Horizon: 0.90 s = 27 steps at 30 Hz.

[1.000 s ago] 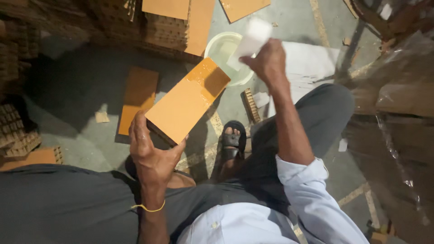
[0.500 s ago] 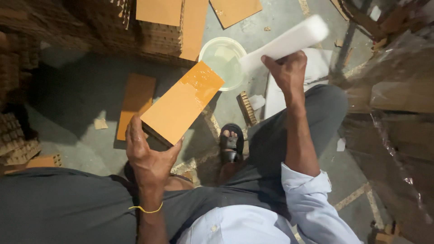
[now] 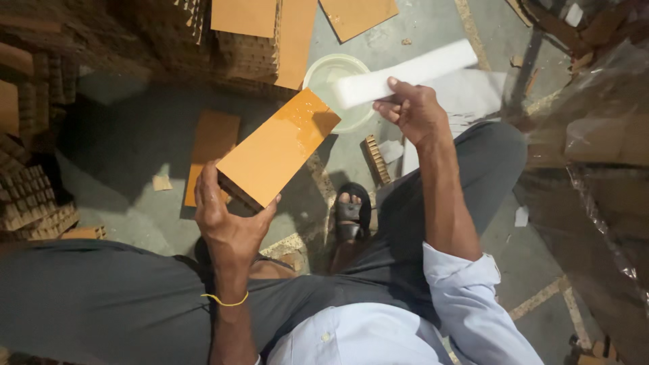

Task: The person applies a liquid from a white bottle onto a rectangular cardboard piece, then joins it with another corrugated cardboard piece. The person repeats this process, stacking the assembled pieces.

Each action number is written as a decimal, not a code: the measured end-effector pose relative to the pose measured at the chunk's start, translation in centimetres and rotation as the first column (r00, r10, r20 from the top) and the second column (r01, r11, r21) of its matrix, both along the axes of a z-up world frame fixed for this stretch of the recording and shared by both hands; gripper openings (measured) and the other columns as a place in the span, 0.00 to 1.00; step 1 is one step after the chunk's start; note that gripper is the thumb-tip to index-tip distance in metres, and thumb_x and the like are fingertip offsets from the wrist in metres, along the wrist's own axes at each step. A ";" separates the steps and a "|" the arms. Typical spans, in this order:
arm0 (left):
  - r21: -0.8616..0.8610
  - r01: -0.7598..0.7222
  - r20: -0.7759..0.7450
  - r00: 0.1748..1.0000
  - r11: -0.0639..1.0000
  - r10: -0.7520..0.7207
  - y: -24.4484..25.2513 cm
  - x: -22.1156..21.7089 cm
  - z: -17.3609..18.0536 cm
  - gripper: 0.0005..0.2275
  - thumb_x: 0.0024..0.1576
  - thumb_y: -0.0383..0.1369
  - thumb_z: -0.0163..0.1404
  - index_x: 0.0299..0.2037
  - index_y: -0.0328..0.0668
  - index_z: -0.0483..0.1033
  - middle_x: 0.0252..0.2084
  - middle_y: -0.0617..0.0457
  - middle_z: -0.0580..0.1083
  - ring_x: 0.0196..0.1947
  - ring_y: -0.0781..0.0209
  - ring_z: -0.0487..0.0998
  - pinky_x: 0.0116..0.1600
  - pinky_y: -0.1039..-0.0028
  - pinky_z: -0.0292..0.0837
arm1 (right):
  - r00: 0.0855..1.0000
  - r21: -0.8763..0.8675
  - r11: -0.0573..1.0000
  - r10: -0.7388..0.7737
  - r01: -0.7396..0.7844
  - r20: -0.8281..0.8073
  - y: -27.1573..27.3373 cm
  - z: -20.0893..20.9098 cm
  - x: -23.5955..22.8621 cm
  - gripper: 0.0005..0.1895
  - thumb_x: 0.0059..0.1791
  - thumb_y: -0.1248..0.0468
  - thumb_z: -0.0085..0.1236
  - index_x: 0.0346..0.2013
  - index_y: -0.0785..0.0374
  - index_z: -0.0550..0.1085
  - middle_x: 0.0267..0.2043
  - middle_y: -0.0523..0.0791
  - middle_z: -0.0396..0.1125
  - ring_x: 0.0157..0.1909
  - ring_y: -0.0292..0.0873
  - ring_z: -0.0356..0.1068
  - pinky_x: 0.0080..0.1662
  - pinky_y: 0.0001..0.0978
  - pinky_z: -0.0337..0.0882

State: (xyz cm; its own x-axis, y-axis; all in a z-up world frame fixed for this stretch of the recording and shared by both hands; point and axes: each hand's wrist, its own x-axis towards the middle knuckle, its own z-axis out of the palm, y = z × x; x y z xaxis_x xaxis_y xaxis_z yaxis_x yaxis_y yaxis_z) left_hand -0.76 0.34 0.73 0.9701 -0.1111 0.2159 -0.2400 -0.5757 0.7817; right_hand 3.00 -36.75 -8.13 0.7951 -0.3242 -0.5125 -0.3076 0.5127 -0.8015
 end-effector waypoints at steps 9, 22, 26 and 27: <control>0.023 -0.012 -0.008 1.000 1.000 0.013 0.1 0.1 -0.5 0.35 0.42 0.29 0.70 0.60 0.34 0.66 0.53 0.39 0.73 0.56 0.39 0.74 0.59 0.56 0.72 | 0.906 -0.618 0.711 0.423 -0.335 -0.005 11.0 6.1 1.9 0.27 0.41 0.62 0.73 0.47 0.75 0.74 0.43 0.54 0.76 0.46 0.46 0.79 0.48 0.35 0.78; -0.020 0.012 0.052 0.999 1.000 -0.011 0.0 0.3 0.1 0.36 0.41 0.28 0.70 0.61 0.30 0.65 0.55 0.36 0.72 0.57 0.37 0.73 0.59 0.55 0.71 | 0.947 -0.866 0.489 0.314 -0.103 0.064 5.4 4.7 -0.2 0.16 0.43 0.65 0.69 0.41 0.73 0.78 0.37 0.51 0.76 0.38 0.45 0.77 0.41 0.36 0.77; -0.037 0.002 0.007 1.000 0.999 -0.001 0.3 0.2 -0.1 0.36 0.42 0.27 0.69 0.61 0.31 0.65 0.55 0.37 0.71 0.58 0.37 0.73 0.60 0.55 0.71 | 0.961 -0.671 0.737 0.235 -0.076 0.149 6.3 5.0 -0.4 0.13 0.48 0.68 0.64 0.41 0.76 0.76 0.37 0.51 0.76 0.36 0.41 0.77 0.39 0.31 0.79; -0.041 0.011 0.016 1.000 0.999 -0.010 0.3 0.1 -0.3 0.36 0.42 0.27 0.69 0.62 0.30 0.64 0.56 0.37 0.71 0.58 0.37 0.72 0.61 0.55 0.71 | 0.966 -0.600 0.797 0.203 -0.069 0.158 6.5 5.3 -0.6 0.12 0.48 0.68 0.62 0.41 0.77 0.76 0.37 0.52 0.75 0.34 0.40 0.77 0.38 0.31 0.80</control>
State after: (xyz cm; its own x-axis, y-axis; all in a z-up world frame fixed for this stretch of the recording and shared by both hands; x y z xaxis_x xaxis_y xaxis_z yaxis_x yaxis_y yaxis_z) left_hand -0.63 0.61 0.48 0.9654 -0.1120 0.2355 -0.2580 -0.5407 0.8007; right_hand 2.44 -30.21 -2.87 0.9177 -0.3889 -0.0816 -0.1343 -0.1101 -0.9848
